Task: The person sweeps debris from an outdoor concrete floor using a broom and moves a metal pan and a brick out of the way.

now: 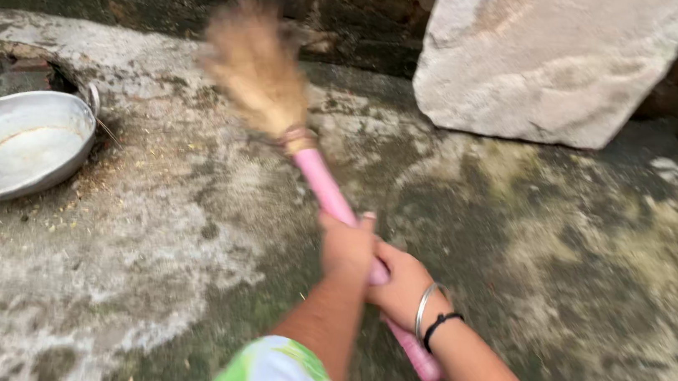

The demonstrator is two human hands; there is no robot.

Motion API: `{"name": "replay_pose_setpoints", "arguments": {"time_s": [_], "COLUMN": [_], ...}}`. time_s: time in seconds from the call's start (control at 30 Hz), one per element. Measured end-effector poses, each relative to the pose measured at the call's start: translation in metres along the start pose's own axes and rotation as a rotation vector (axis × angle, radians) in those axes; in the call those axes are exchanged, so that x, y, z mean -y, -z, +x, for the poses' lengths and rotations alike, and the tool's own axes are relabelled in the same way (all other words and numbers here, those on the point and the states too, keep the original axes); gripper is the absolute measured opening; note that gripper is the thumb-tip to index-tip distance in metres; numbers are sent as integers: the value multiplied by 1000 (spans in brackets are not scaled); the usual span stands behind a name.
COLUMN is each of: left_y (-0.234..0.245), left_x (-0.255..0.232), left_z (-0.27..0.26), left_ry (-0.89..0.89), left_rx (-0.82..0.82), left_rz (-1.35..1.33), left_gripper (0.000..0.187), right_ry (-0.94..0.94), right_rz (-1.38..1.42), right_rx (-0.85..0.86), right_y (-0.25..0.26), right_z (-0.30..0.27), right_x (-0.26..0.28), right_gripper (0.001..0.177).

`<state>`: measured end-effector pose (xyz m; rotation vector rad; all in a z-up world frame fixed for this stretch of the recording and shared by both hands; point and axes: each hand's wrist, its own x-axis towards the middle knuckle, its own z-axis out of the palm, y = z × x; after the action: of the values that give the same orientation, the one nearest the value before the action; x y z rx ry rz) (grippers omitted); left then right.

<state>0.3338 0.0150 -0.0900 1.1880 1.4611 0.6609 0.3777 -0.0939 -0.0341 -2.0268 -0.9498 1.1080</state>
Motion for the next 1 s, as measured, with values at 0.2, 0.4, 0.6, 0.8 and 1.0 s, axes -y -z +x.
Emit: {"name": "replay_pose_setpoints", "arguments": {"time_s": [0.2, 0.4, 0.6, 0.8, 1.0], "left_y": [22, 63, 133, 246, 290], "left_x": [30, 11, -3, -52, 34], "left_z": [3, -36, -105, -123, -77], "left_ry": [36, 43, -281, -396, -559], "left_rx": [-177, 245, -58, -45, 257], "left_rz": [-123, -590, 269, 606, -248], "left_gripper": [53, 27, 29, 55, 54], "right_ry": [445, 164, -104, 122, 70], "right_rz": [156, 954, 1157, 1436, 1312], "right_rx": [108, 89, 38, 379, 296], "right_y": [1, -38, -91, -165, -180], "right_z": [-54, -51, -51, -46, -28], "right_x": [-20, 7, 58, 115, 111], "right_gripper": [73, 30, 50, 30, 17]}}
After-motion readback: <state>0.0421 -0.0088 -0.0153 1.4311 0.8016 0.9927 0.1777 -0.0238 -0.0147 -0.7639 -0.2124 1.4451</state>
